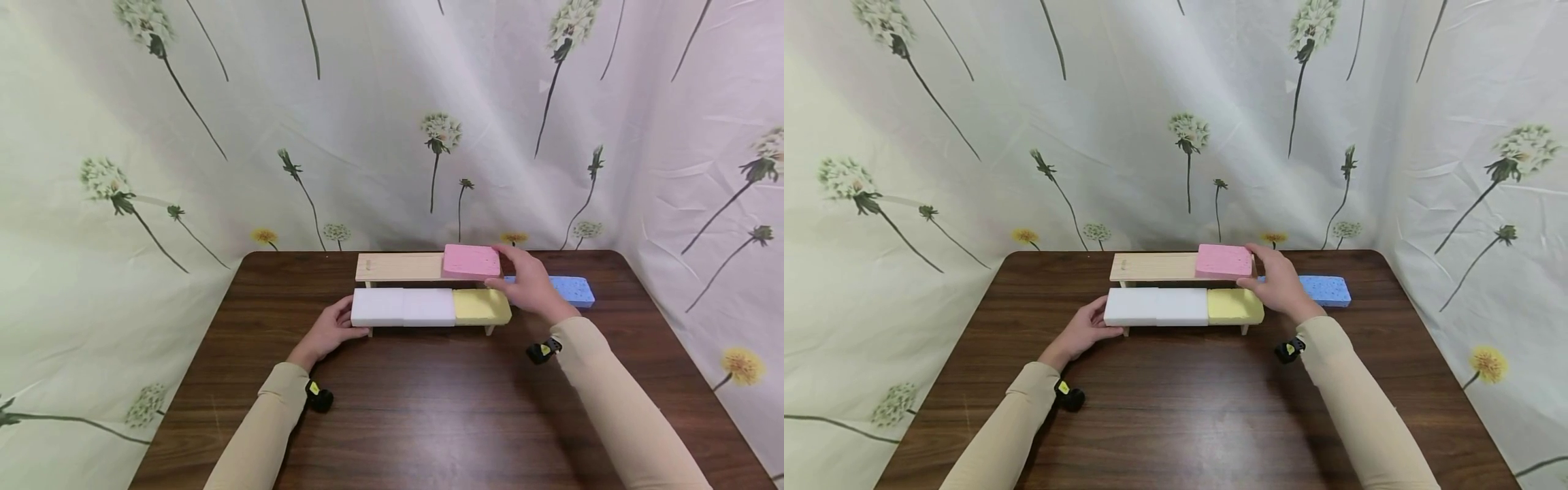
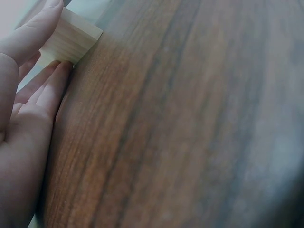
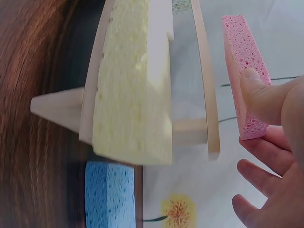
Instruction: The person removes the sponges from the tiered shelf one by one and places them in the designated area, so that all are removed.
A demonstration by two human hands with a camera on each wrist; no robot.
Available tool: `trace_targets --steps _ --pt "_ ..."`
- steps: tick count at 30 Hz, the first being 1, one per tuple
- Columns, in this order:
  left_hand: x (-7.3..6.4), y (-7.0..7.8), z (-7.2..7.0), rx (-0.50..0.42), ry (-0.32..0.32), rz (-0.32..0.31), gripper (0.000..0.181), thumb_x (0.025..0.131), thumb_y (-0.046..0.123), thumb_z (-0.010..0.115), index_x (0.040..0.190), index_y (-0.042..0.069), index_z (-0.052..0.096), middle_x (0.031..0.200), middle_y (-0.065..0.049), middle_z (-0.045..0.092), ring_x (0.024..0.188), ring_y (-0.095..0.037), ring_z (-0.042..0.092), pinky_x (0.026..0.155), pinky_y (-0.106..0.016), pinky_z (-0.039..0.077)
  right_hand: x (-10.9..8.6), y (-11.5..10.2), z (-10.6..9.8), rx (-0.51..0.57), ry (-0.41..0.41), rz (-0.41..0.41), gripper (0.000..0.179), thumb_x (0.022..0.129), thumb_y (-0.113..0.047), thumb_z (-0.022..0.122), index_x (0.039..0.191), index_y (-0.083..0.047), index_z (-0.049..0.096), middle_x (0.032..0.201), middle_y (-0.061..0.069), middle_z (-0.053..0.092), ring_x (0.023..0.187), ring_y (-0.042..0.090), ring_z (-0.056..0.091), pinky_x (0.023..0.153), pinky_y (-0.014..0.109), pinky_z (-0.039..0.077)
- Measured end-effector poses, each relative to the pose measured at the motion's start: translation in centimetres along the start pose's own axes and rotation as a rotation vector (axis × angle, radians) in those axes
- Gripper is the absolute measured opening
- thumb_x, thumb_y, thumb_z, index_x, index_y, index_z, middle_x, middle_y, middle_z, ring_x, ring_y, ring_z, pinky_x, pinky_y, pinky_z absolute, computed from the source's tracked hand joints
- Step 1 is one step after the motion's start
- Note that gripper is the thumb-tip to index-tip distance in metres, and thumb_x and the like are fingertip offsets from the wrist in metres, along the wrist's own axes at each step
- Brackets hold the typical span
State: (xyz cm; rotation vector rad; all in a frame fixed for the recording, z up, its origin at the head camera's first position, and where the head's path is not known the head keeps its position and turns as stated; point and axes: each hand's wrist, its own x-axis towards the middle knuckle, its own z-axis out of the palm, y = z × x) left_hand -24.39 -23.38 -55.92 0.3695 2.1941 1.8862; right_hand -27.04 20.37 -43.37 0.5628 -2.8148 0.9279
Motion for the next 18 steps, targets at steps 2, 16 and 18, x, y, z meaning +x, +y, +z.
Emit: trace_targets --steps 2,16,18 --pt "0.0 0.0 0.0 0.006 -0.003 0.005 0.087 0.087 0.000 0.085 0.160 0.000 0.037 0.158 -0.025 0.045 0.144 -0.038 0.049 0.106 -0.026 0.053 -0.2 0.3 -0.2 -0.006 -0.001 0.007 0.074 0.093 -0.020 0.083 0.155 -0.002 0.047 0.154 0.023 0.052 0.143 0.044 0.047 0.116 0.063 0.041" --pt "0.0 0.0 0.0 -0.003 -0.003 -0.002 0.087 0.087 -0.004 0.083 0.160 -0.001 0.036 0.158 -0.026 0.044 0.145 -0.039 0.048 0.106 -0.025 0.052 -1.8 2.1 -1.9 -0.016 0.004 0.040 0.074 0.096 -0.018 0.080 0.157 0.001 0.043 0.157 0.026 0.047 0.143 0.047 0.045 0.114 0.068 0.040" --pt "0.1 0.0 0.0 -0.001 -0.001 -0.002 0.087 0.087 -0.004 0.083 0.160 -0.001 0.036 0.158 -0.026 0.044 0.145 -0.038 0.048 0.106 -0.024 0.052 -2.1 2.3 -2.2 -0.020 0.012 0.038 0.073 0.096 -0.017 0.080 0.157 0.001 0.043 0.157 0.026 0.048 0.143 0.047 0.045 0.114 0.067 0.041"
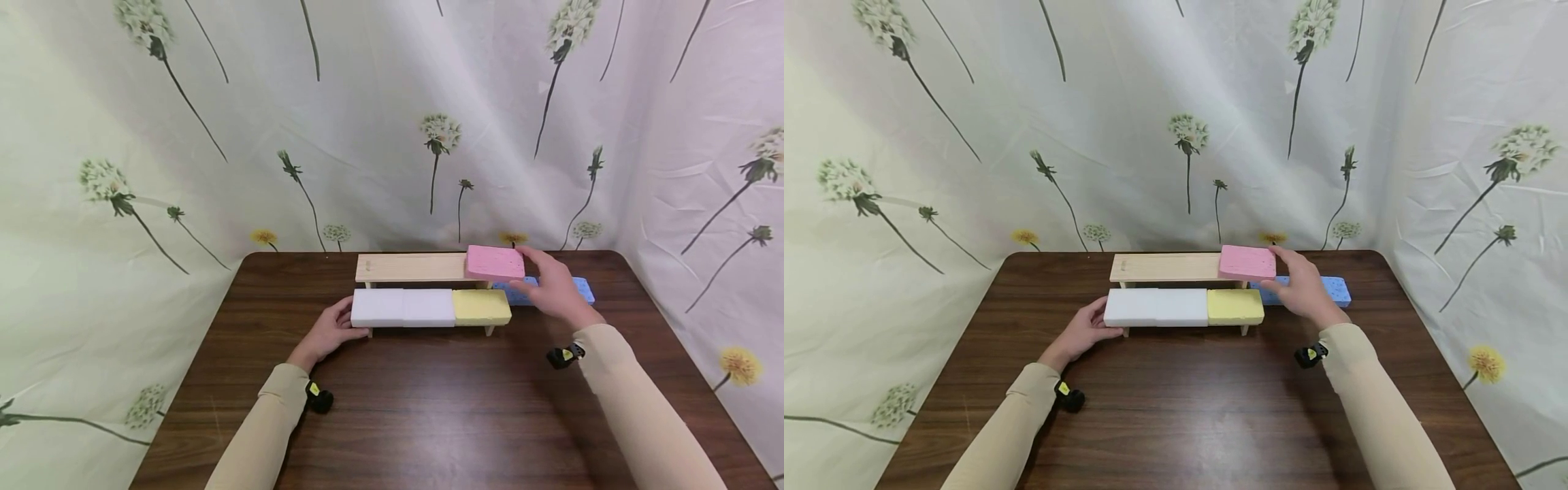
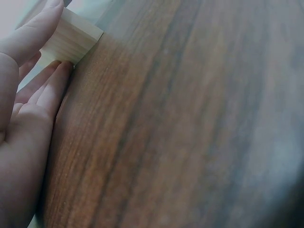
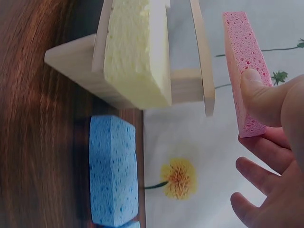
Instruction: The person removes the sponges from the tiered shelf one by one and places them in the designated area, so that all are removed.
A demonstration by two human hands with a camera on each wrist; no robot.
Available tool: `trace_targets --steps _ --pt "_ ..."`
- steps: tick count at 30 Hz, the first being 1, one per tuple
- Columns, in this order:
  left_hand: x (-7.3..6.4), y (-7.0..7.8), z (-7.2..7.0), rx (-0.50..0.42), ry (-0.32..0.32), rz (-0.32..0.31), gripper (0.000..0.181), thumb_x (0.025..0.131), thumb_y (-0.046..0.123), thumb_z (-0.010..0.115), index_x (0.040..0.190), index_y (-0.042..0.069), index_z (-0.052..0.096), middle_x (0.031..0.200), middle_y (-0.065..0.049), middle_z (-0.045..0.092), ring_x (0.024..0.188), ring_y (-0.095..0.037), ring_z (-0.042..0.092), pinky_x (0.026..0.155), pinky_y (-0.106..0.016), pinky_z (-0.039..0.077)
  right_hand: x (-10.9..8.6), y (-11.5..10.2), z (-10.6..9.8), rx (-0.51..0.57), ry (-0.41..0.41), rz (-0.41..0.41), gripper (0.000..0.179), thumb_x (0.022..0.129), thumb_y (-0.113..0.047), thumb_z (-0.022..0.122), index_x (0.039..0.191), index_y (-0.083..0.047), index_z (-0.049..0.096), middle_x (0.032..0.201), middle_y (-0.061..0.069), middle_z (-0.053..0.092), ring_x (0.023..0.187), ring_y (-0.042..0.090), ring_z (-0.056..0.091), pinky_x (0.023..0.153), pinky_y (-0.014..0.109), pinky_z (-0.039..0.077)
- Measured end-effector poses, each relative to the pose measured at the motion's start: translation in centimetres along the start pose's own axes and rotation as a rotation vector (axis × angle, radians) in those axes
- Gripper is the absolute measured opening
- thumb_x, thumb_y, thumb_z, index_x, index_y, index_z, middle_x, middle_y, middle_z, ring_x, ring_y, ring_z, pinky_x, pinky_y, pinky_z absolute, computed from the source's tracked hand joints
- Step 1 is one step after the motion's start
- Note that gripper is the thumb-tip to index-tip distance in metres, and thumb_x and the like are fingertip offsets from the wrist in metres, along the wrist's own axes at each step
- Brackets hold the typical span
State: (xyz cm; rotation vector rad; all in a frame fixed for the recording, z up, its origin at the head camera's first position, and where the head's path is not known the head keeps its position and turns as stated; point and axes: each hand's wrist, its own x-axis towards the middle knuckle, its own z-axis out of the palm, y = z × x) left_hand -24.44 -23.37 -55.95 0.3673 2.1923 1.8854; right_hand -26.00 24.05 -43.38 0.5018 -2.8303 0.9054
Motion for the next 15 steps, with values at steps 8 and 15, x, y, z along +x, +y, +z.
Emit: trace_targets --steps 8,15 --pt "0.0 0.0 0.0 -0.010 0.002 0.005 0.087 0.087 -0.005 0.083 0.160 -0.001 0.036 0.159 -0.026 0.044 0.145 -0.039 0.048 0.106 -0.025 0.053 -1.1 0.9 -0.9 0.016 0.013 0.027 0.075 0.096 -0.014 0.080 0.158 0.000 0.041 0.156 0.028 0.047 0.143 0.048 0.044 0.115 0.068 0.039" --pt "-0.1 0.2 0.1 -0.008 -0.006 0.009 0.087 0.087 -0.003 0.083 0.160 -0.001 0.035 0.159 -0.026 0.044 0.145 -0.039 0.048 0.106 -0.025 0.052 -1.8 1.6 -1.4 0.010 0.012 0.060 0.074 0.096 -0.013 0.079 0.158 0.000 0.040 0.158 0.028 0.046 0.143 0.049 0.043 0.114 0.069 0.038"
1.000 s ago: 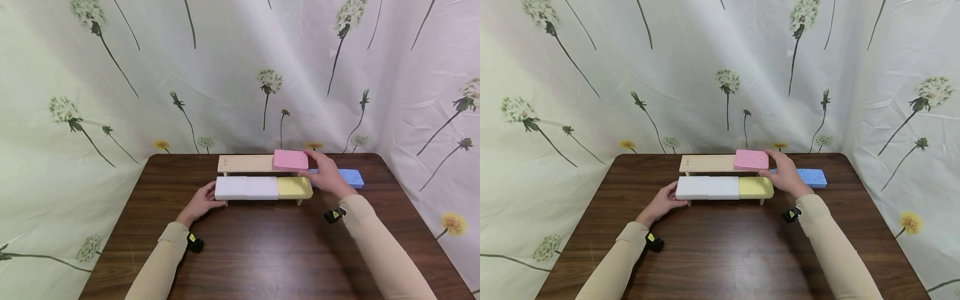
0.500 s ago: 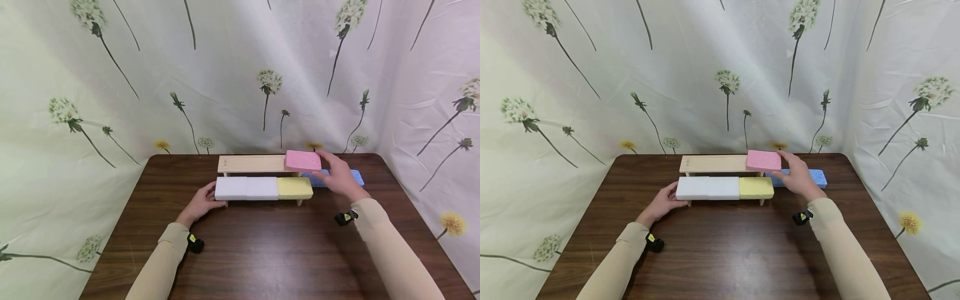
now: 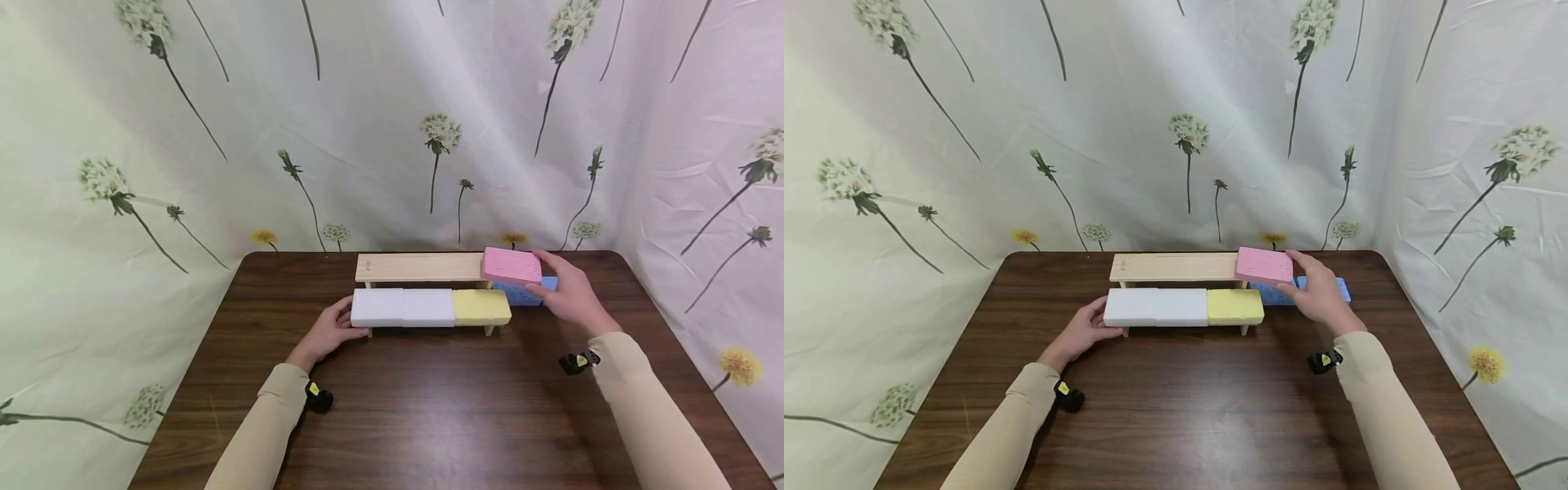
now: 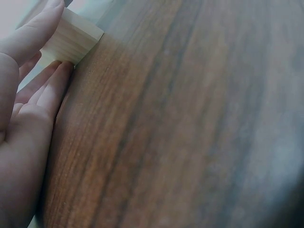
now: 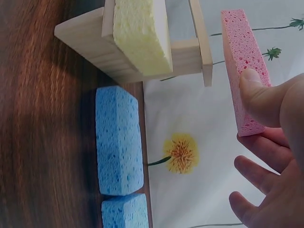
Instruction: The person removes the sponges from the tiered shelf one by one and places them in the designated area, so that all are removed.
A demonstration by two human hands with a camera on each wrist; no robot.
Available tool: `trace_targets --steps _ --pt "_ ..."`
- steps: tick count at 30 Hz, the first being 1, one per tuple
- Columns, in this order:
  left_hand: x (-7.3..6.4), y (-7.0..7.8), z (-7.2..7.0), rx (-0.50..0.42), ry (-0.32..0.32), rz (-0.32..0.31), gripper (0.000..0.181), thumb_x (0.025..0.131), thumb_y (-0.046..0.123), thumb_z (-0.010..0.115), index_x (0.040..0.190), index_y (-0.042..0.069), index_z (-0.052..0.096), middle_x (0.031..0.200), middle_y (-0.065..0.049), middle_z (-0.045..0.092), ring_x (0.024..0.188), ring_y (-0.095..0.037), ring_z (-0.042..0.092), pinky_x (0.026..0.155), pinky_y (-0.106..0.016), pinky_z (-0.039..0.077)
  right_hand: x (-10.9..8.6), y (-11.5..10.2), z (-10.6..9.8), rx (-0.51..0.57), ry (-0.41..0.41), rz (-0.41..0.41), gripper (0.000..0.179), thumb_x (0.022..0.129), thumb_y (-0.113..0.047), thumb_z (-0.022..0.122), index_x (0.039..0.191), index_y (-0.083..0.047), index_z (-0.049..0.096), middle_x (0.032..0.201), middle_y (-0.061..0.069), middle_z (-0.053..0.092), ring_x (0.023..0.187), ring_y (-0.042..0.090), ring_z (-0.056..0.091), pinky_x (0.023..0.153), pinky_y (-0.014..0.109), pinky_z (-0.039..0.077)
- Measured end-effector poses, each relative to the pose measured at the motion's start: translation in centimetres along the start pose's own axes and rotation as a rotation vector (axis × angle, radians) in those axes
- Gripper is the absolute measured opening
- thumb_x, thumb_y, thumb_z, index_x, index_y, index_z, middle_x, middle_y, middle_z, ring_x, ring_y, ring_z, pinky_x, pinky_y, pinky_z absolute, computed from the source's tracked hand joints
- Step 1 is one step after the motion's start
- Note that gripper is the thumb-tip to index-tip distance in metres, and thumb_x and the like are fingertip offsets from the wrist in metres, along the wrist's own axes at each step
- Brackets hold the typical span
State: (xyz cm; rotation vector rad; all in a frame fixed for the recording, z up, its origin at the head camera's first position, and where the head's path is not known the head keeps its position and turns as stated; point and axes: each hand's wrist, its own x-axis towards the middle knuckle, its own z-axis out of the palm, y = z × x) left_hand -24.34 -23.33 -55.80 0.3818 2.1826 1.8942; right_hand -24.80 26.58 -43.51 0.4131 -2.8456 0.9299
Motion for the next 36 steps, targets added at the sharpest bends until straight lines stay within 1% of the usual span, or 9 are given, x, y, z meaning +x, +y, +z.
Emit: trace_targets --steps 5,10,12,20,30,36 --pt "0.0 0.0 0.0 -0.012 0.006 0.002 0.088 0.086 -0.005 0.084 0.160 -0.001 0.037 0.158 -0.026 0.045 0.144 -0.039 0.048 0.106 -0.025 0.053 -0.5 0.6 -0.2 0.002 0.000 0.019 0.073 0.097 -0.014 0.078 0.158 0.000 0.041 0.157 0.028 0.046 0.143 0.050 0.043 0.114 0.070 0.037" --pt "-0.1 -0.2 0.0 0.003 0.007 -0.007 0.087 0.087 -0.001 0.084 0.160 0.000 0.037 0.158 -0.025 0.045 0.144 -0.037 0.049 0.106 -0.025 0.052 -1.0 1.3 -0.4 -0.016 0.007 0.030 0.072 0.096 -0.013 0.078 0.156 0.001 0.043 0.156 0.029 0.046 0.143 0.050 0.043 0.115 0.070 0.036" --pt "-0.1 -0.2 0.0 0.008 0.002 -0.005 0.087 0.088 0.000 0.084 0.160 -0.001 0.036 0.158 -0.026 0.044 0.145 -0.038 0.048 0.106 -0.025 0.052 -1.2 1.5 -0.5 -0.021 0.011 0.031 0.072 0.095 -0.013 0.079 0.156 0.002 0.043 0.156 0.030 0.046 0.142 0.051 0.043 0.114 0.071 0.036" --pt "-0.1 -0.1 0.0 -0.008 0.007 -0.013 0.088 0.087 -0.002 0.084 0.160 0.001 0.036 0.159 -0.024 0.045 0.145 -0.037 0.048 0.106 -0.025 0.052 -1.8 2.3 -1.0 -0.041 0.021 0.037 0.072 0.094 -0.013 0.080 0.155 0.003 0.044 0.153 0.032 0.048 0.140 0.052 0.045 0.113 0.071 0.037" --pt "0.0 -0.1 -0.1 -0.014 0.001 0.003 0.087 0.086 -0.004 0.084 0.159 0.000 0.037 0.158 -0.026 0.045 0.144 -0.038 0.049 0.106 -0.026 0.053 -2.6 3.0 -1.2 -0.002 0.011 0.082 0.073 0.095 -0.013 0.080 0.156 0.002 0.042 0.153 0.032 0.047 0.138 0.053 0.044 0.111 0.074 0.036" --pt "0.0 0.0 0.0 -0.011 0.003 -0.006 0.087 0.086 -0.004 0.084 0.159 0.000 0.037 0.158 -0.025 0.045 0.144 -0.038 0.048 0.106 -0.026 0.052 -3.1 3.5 -1.1 0.000 0.007 0.098 0.073 0.095 -0.012 0.079 0.156 0.002 0.041 0.153 0.033 0.046 0.137 0.053 0.044 0.112 0.075 0.035"
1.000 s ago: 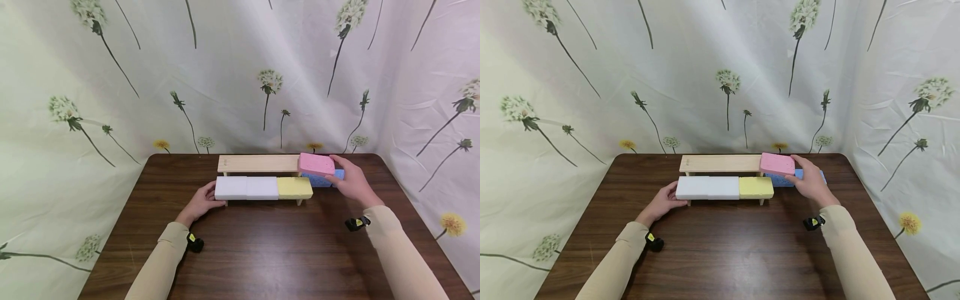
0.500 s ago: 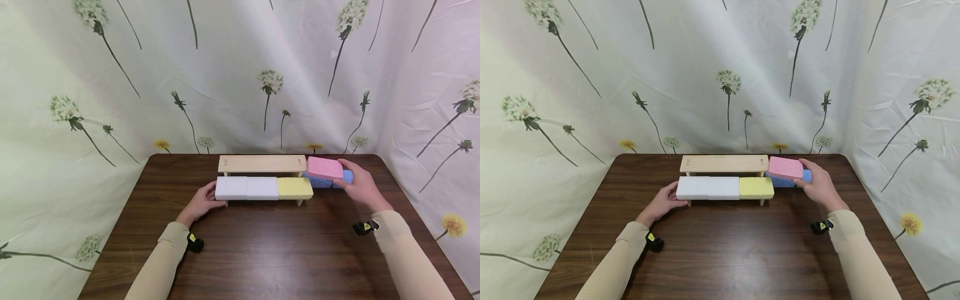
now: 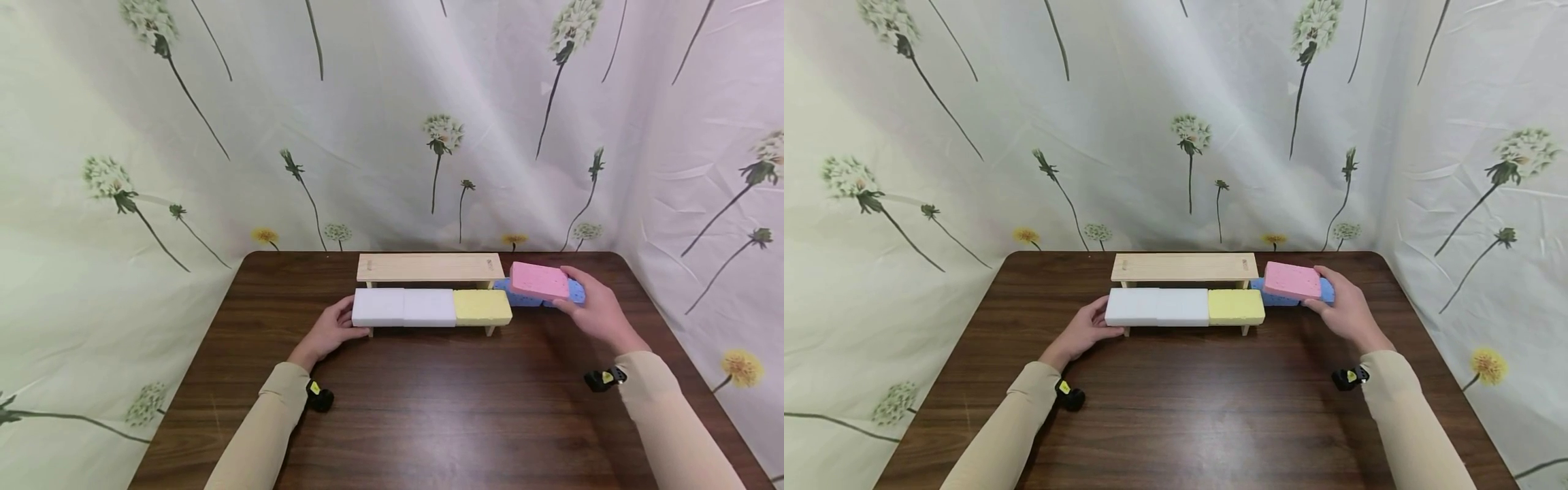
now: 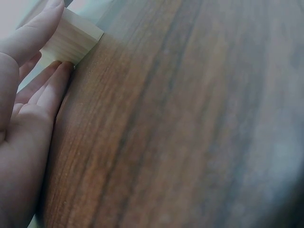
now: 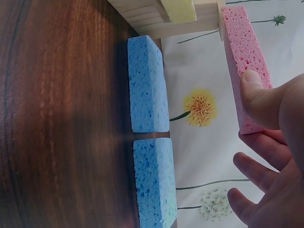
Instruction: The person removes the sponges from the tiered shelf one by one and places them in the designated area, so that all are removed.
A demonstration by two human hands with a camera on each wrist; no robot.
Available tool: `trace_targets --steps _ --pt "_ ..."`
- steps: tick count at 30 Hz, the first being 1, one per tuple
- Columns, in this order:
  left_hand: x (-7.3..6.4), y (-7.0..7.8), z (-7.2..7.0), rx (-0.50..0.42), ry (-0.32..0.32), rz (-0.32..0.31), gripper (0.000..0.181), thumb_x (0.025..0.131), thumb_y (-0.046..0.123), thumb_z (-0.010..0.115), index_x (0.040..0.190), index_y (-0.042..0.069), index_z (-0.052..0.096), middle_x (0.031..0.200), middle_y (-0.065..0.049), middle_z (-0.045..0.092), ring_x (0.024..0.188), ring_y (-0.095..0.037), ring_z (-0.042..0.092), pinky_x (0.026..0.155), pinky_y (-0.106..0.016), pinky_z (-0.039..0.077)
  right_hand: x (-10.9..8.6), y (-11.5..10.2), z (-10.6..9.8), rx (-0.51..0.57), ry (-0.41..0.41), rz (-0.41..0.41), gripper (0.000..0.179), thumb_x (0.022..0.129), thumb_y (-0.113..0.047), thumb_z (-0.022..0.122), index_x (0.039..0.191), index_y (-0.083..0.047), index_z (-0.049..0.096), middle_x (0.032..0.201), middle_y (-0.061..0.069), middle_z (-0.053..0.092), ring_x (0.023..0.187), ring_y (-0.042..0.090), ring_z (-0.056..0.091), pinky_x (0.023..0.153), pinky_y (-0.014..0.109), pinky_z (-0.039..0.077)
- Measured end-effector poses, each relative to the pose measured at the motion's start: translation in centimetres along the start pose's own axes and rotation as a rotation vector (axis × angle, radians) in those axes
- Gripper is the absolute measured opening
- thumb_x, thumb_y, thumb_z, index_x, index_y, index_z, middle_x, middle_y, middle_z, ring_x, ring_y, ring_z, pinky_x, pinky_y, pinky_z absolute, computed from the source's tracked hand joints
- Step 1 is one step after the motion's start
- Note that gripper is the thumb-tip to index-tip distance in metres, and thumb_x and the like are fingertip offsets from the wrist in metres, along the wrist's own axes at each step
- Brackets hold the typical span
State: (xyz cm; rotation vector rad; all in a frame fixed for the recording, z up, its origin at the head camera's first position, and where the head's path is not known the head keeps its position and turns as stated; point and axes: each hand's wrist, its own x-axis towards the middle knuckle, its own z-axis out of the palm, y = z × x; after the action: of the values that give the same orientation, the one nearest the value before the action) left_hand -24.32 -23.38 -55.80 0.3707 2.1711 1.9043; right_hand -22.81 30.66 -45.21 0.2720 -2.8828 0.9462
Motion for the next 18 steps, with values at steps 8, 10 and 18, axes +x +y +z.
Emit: trace_targets --steps 8,10,18 --pt "-0.1 0.1 0.0 0.007 -0.002 -0.011 0.087 0.087 -0.003 0.084 0.160 0.000 0.037 0.159 -0.025 0.044 0.145 -0.038 0.047 0.107 -0.026 0.052 -0.9 1.0 0.3 -0.003 -0.019 0.018 0.073 0.094 -0.011 0.080 0.155 0.003 0.042 0.151 0.034 0.048 0.136 0.053 0.046 0.111 0.074 0.037" --pt "-0.1 0.2 0.1 0.009 -0.002 -0.012 0.087 0.087 -0.003 0.084 0.160 0.000 0.036 0.159 -0.026 0.043 0.145 -0.038 0.047 0.107 -0.026 0.052 -1.1 1.3 0.5 -0.006 -0.022 0.019 0.073 0.093 -0.012 0.081 0.154 0.002 0.043 0.150 0.033 0.049 0.134 0.052 0.047 0.111 0.074 0.038" --pt "0.0 0.1 0.0 0.020 0.003 -0.009 0.086 0.087 -0.003 0.084 0.159 0.000 0.037 0.158 -0.026 0.045 0.144 -0.039 0.049 0.107 -0.027 0.052 -2.0 1.9 1.0 -0.010 -0.066 0.051 0.076 0.093 -0.013 0.081 0.156 0.002 0.040 0.153 0.035 0.045 0.137 0.054 0.044 0.111 0.075 0.037"
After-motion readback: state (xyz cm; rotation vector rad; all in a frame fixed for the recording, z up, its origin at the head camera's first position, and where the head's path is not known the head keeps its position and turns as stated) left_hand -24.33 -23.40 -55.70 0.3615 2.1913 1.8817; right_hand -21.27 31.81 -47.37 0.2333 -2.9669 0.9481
